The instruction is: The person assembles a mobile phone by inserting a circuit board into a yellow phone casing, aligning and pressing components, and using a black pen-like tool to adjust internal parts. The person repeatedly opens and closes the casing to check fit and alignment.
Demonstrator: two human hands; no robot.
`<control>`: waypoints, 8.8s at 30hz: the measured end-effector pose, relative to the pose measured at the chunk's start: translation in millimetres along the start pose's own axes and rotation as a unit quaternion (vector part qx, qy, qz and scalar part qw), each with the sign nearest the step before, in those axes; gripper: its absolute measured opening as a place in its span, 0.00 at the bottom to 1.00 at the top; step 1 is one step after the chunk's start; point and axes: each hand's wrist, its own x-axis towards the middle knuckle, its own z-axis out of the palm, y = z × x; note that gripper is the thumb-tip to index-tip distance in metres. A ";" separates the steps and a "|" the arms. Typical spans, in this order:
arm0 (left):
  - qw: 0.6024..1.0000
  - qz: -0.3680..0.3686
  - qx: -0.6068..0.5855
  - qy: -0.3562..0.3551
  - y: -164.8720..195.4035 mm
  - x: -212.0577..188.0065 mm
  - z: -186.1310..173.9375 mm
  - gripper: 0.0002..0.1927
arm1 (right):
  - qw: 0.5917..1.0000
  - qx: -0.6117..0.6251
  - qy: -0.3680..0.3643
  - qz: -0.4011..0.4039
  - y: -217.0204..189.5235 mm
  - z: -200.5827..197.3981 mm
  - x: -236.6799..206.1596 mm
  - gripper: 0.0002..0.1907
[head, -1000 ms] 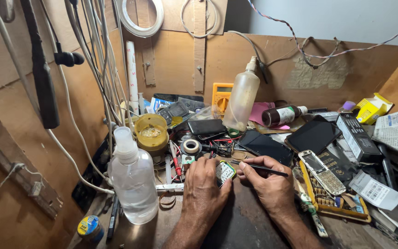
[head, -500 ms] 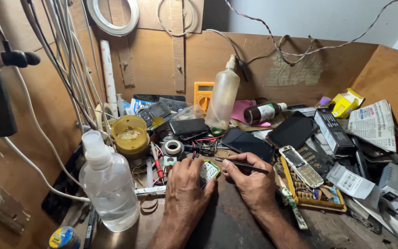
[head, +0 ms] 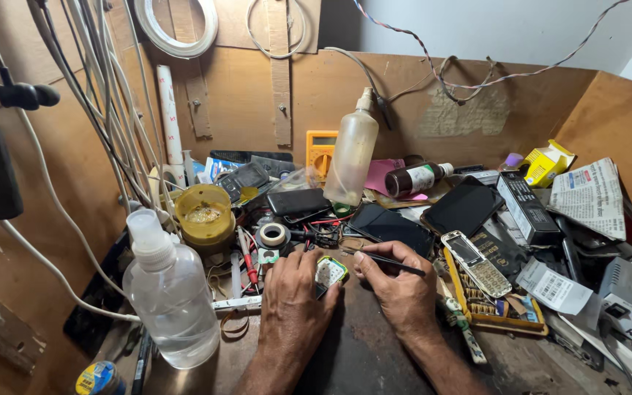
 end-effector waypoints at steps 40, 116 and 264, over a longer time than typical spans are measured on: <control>0.999 -0.007 0.005 -0.051 3.6 -0.6 -3.3 0.24 | 0.988 -0.128 0.053 -0.073 -4.8 -3.5 -5.1 0.09; 0.572 -0.298 -0.765 0.009 -29.5 7.5 49.2 0.21 | 0.980 -0.134 -0.145 -0.007 -22.0 14.0 -17.8 0.30; 0.666 -0.252 -0.673 -0.199 -16.5 11.5 32.5 0.27 | 0.851 -0.325 -0.177 -0.372 -58.9 -44.1 9.1 0.30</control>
